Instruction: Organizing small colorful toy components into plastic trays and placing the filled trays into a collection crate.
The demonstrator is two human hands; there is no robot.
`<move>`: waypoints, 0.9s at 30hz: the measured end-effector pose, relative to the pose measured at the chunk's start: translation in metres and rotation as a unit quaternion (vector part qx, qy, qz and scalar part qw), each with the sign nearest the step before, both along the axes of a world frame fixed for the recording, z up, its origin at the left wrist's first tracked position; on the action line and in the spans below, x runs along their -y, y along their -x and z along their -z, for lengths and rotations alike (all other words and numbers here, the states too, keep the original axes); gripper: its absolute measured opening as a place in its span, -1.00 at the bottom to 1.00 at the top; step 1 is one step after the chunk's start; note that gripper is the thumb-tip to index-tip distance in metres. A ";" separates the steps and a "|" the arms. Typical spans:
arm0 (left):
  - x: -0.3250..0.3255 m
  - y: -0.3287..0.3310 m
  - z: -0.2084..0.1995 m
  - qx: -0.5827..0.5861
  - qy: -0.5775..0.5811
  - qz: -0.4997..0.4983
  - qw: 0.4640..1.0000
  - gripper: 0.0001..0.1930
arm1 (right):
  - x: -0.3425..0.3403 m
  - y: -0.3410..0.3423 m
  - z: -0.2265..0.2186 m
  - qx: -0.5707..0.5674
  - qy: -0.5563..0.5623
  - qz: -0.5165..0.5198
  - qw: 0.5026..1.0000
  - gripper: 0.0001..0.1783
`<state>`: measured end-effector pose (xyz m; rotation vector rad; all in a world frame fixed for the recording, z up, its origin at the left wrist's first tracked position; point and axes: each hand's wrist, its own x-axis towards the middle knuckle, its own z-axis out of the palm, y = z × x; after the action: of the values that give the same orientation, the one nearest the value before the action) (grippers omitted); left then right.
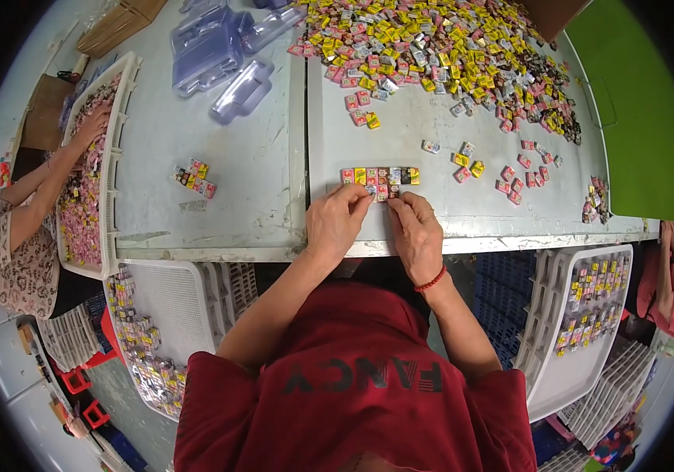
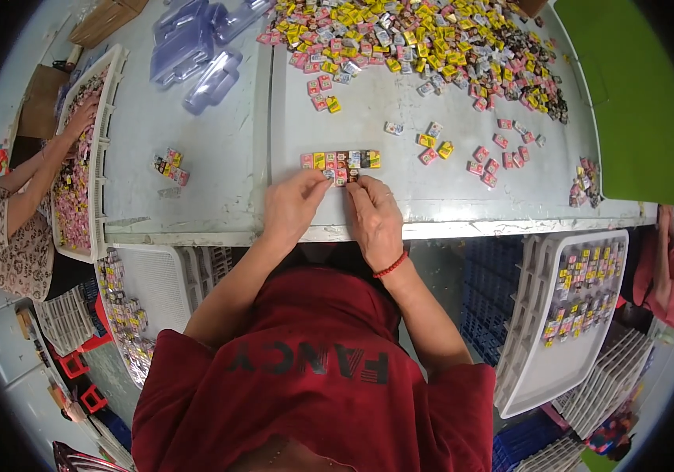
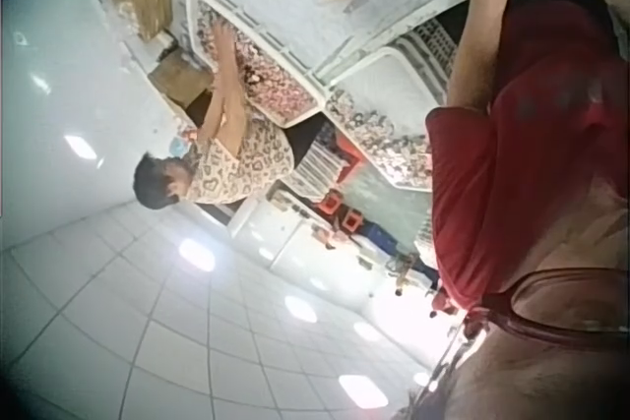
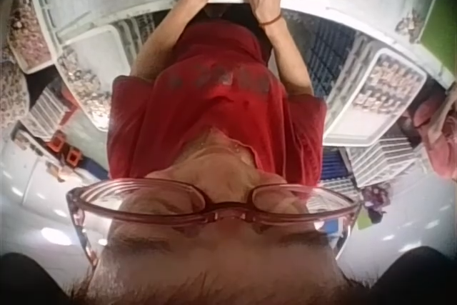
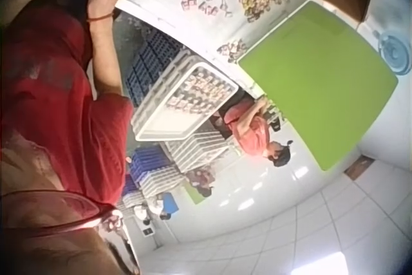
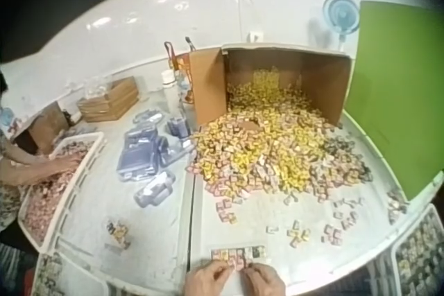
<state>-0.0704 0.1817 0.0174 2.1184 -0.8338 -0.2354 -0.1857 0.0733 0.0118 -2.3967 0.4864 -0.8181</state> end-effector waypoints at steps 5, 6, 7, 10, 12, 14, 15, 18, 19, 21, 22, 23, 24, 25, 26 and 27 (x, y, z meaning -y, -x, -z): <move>0.004 -0.004 -0.005 0.049 -0.005 0.039 0.998 -0.75 | 0.005 0.001 -0.005 0.031 -0.051 -0.012 0.998 -0.75; 0.010 -0.007 -0.005 0.147 0.033 0.110 0.982 -0.67 | 0.009 0.002 -0.008 0.031 -0.041 0.012 0.999 -0.73; 0.016 -0.009 -0.004 0.244 0.070 0.179 0.951 -0.60 | 0.013 0.002 -0.009 0.032 -0.031 0.037 0.998 -0.72; 0.032 -0.011 -0.004 0.276 -0.012 0.273 0.921 -0.47 | 0.030 0.000 -0.010 0.003 0.029 0.061 0.998 -0.68; 0.035 -0.013 0.004 0.273 -0.016 0.285 0.919 -0.43 | 0.033 -0.003 -0.010 -0.016 0.029 0.068 0.997 -0.68; 0.035 -0.014 0.010 0.274 -0.041 0.288 0.917 -0.40 | 0.039 -0.004 -0.004 -0.011 0.059 0.058 0.997 -0.72; 0.035 -0.013 0.010 0.273 -0.042 0.289 0.917 -0.40 | 0.039 -0.004 -0.004 -0.012 0.058 0.058 0.997 -0.72; 0.033 -0.013 0.010 0.263 -0.046 0.286 0.920 -0.40 | 0.042 -0.004 -0.007 -0.043 0.085 0.043 0.995 -0.75; 0.033 -0.013 0.010 0.268 -0.055 0.289 0.917 -0.38 | 0.043 -0.004 -0.008 -0.046 0.090 0.041 0.994 -0.75; 0.033 -0.013 0.009 0.272 -0.065 0.293 0.914 -0.36 | 0.045 -0.004 -0.008 -0.049 0.096 0.039 0.993 -0.76; 0.032 -0.012 0.007 0.270 -0.072 0.291 0.915 -0.32 | 0.046 -0.004 -0.008 -0.052 0.099 0.029 0.993 -0.76; 0.031 -0.012 0.005 0.269 -0.080 0.289 0.915 -0.28 | 0.046 -0.004 -0.008 -0.054 0.102 0.019 0.993 -0.75; 0.031 -0.012 0.003 0.269 -0.080 0.287 0.916 -0.28 | 0.046 -0.003 -0.008 -0.054 0.103 0.017 0.993 -0.75; 0.033 -0.011 0.000 0.261 -0.087 0.293 0.916 -0.21 | 0.045 -0.003 -0.009 -0.058 0.097 0.021 0.993 -0.75; 0.033 -0.011 -0.001 0.252 -0.093 0.299 0.916 -0.14 | 0.045 -0.002 -0.009 -0.062 0.092 0.025 0.994 -0.75; 0.032 -0.012 0.000 0.252 -0.094 0.296 0.917 -0.14 | 0.044 -0.002 -0.011 -0.062 0.092 0.021 0.994 -0.75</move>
<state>-0.0581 0.1492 0.0174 2.0732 -1.8239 -0.0769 -0.1838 0.0294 0.0224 -2.6266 0.5330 -0.7647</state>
